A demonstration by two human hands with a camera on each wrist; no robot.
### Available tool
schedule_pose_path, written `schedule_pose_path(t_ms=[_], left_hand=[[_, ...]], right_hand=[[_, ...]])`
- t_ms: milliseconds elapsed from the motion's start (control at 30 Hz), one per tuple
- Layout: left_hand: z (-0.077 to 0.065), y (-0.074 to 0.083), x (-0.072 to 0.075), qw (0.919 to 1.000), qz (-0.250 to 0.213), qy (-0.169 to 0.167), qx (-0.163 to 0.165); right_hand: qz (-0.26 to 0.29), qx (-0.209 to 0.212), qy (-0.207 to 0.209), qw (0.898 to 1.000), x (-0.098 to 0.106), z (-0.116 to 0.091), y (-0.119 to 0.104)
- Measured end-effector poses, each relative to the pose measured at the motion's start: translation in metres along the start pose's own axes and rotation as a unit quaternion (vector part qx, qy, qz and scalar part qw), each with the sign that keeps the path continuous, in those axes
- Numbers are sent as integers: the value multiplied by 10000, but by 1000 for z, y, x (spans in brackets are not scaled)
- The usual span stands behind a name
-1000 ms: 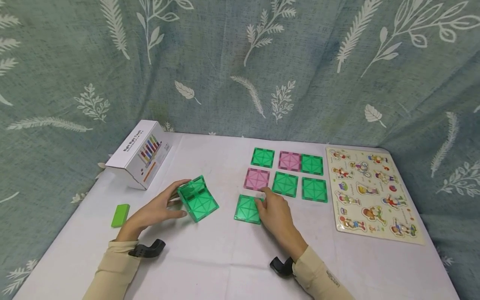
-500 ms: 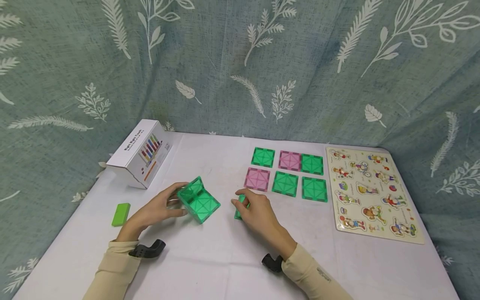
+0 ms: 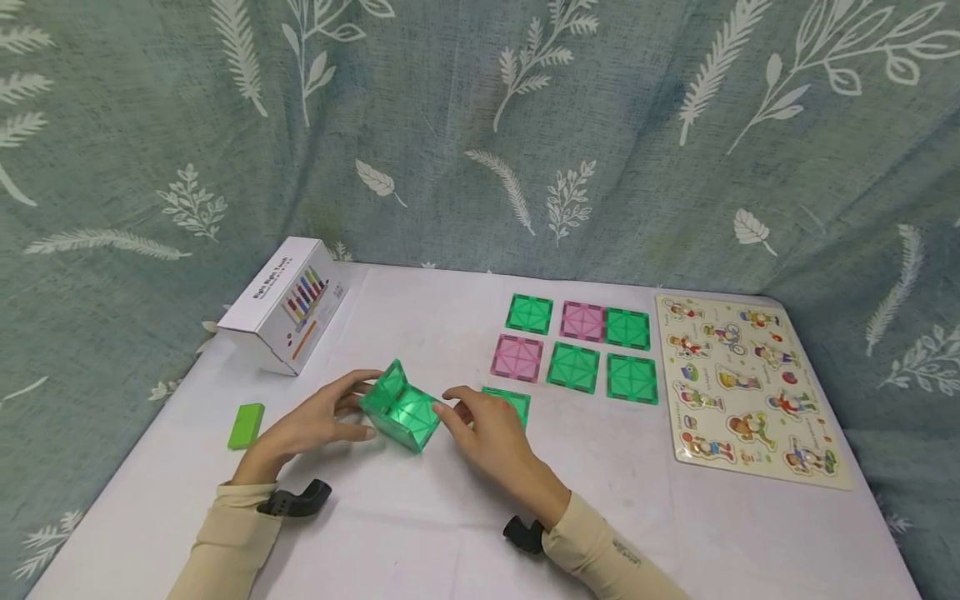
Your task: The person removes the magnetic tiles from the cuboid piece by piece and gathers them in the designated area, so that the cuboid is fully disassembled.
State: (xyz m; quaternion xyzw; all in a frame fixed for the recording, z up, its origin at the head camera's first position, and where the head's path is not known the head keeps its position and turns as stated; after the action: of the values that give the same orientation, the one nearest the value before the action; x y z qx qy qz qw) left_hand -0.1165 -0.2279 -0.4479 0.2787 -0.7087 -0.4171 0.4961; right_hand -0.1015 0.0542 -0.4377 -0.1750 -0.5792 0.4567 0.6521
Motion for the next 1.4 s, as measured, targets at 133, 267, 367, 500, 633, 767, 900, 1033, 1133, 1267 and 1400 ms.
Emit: schedule_pose_path(t_ms=[133,267,367,500,633,767,900,1033,1133,1267,1400], left_hand=[[-2,2,2,9996,-132,-227,58],[-5,2,8,9980,-306,-549,63],[-6,1,10,9969,-370,-699,57],[-7,1,10,9958,-371,-839,-30],[-7,2,9,9955,-286,-904,-95],[-6,3,9,9963,-138,-852,-23],[-5,3,10,9968,-93,-794,70],[-3,3,10,9970,-65,-764,117],[-2,3,9,9971,-67,-729,217],[0,4,6,9973,-127,-669,258],[4,6,3,9980,-149,-581,212]], right_hand=[[122,77,-33,9999,-4,1,-7],[242,242,-252,9991,-10,1,-13],[253,326,-438,9982,-14,0,-17],[210,448,-648,9967,-18,0,-22],[147,627,-685,9956,-22,2,-24],[83,766,-639,9950,-25,3,-24],[66,808,-710,9942,-28,4,-25],[-97,804,-834,9932,-30,5,-27],[-189,804,-927,9923,-32,5,-29],[-198,802,-1009,9915,-36,5,-29],[-258,821,-1039,9908,-38,6,-29]])
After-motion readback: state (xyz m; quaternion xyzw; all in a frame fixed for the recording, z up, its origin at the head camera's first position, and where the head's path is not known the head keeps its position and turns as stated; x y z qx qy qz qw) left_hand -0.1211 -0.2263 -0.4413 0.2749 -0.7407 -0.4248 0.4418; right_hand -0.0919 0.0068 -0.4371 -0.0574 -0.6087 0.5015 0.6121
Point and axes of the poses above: each hand's wrist, its own z-axis towards the middle knuckle, its own x-axis out of the back of the hand, y = z × x, the point moved 1 cm from there along z, towards the middle knuckle, and after that the axes turned 5 degrees about y, right-handed, at the moved point
